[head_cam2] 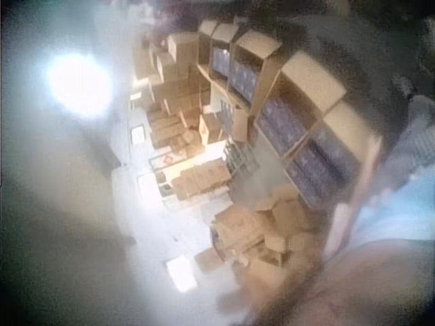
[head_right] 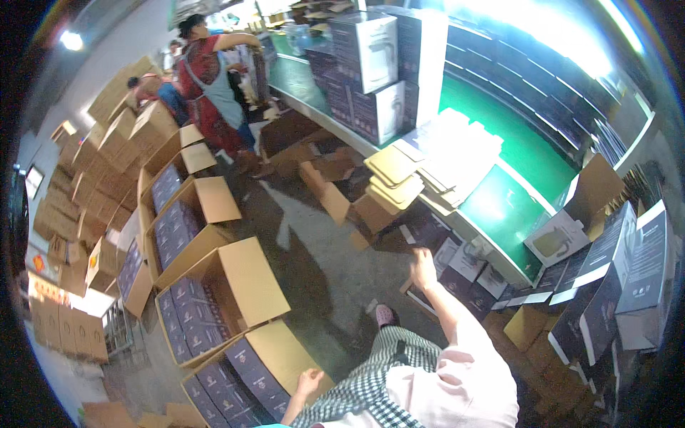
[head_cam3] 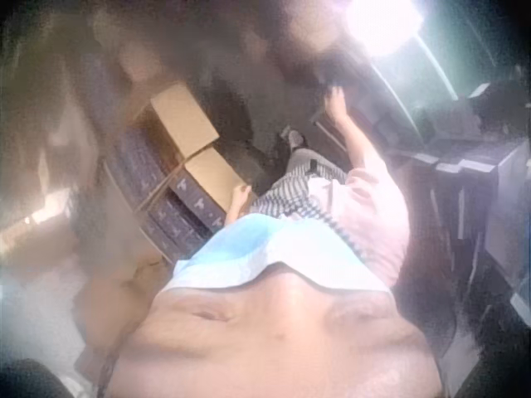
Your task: The person places items into individual boxes, closes the box flaps, and stacks the boxed products into a larger shipping carton.
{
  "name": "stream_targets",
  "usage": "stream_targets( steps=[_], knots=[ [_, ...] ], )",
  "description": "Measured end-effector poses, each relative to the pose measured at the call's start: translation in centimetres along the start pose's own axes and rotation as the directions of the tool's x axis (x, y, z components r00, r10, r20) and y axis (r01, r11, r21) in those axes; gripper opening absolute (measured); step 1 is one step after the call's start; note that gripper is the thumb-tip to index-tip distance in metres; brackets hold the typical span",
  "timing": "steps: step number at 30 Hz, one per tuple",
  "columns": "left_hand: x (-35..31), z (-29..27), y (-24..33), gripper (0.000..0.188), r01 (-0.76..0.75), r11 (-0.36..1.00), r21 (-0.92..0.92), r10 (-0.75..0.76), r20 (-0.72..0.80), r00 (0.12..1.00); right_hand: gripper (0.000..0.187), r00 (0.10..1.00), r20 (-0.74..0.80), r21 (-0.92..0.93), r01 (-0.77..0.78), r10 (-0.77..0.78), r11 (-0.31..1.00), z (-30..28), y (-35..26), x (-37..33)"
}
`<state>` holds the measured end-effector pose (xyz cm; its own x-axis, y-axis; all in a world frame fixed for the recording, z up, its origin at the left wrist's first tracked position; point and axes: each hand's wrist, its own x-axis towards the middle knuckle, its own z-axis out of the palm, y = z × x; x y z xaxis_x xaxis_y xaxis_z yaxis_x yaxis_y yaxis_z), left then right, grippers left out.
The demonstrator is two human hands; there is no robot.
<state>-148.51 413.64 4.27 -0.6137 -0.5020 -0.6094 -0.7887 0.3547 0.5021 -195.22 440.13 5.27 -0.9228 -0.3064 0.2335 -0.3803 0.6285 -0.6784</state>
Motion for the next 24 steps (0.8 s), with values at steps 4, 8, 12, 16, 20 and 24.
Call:
stream_targets(
  steps=[4,8,12,16,20,24],
  knots=[
    [9.9,-4.0,10.2,0.039,-0.202,0.975,-0.099,0.197,-0.057,0.979,0.045,0.991,-0.131,-0.045,0.021,-0.027,0.999,-1.8,-3.1,13.0],
    [17.3,-9.7,22.4,0.037,-0.281,0.960,-0.009,0.280,-0.029,0.959,0.069,0.972,-0.212,-0.363,-0.177,0.104,0.915,-3.4,-2.6,23.2],
    [27.3,-12.0,34.9,0.035,-0.563,0.826,0.033,0.562,0.026,0.826,0.085,0.687,-0.568,-0.254,-0.669,0.452,0.698,-4.1,6.5,29.5],
    [36.0,-14.4,46.4,0.032,-0.741,0.669,0.061,0.736,0.085,0.671,0.074,0.492,-0.471,0.037,-0.818,0.732,0.574,-4.8,7.7,31.2],
    [42.4,-13.7,58.1,0.032,-0.923,0.370,0.105,0.915,0.132,0.381,0.053,0.347,-0.492,0.191,-0.852,0.798,0.488,-6.1,10.1,30.4],
    [45.7,-10.0,68.0,0.040,-0.954,0.265,0.141,0.930,0.224,0.292,0.055,0.405,-0.506,0.249,-0.777,0.762,0.579,-7.3,14.7,30.7]
  ],
)
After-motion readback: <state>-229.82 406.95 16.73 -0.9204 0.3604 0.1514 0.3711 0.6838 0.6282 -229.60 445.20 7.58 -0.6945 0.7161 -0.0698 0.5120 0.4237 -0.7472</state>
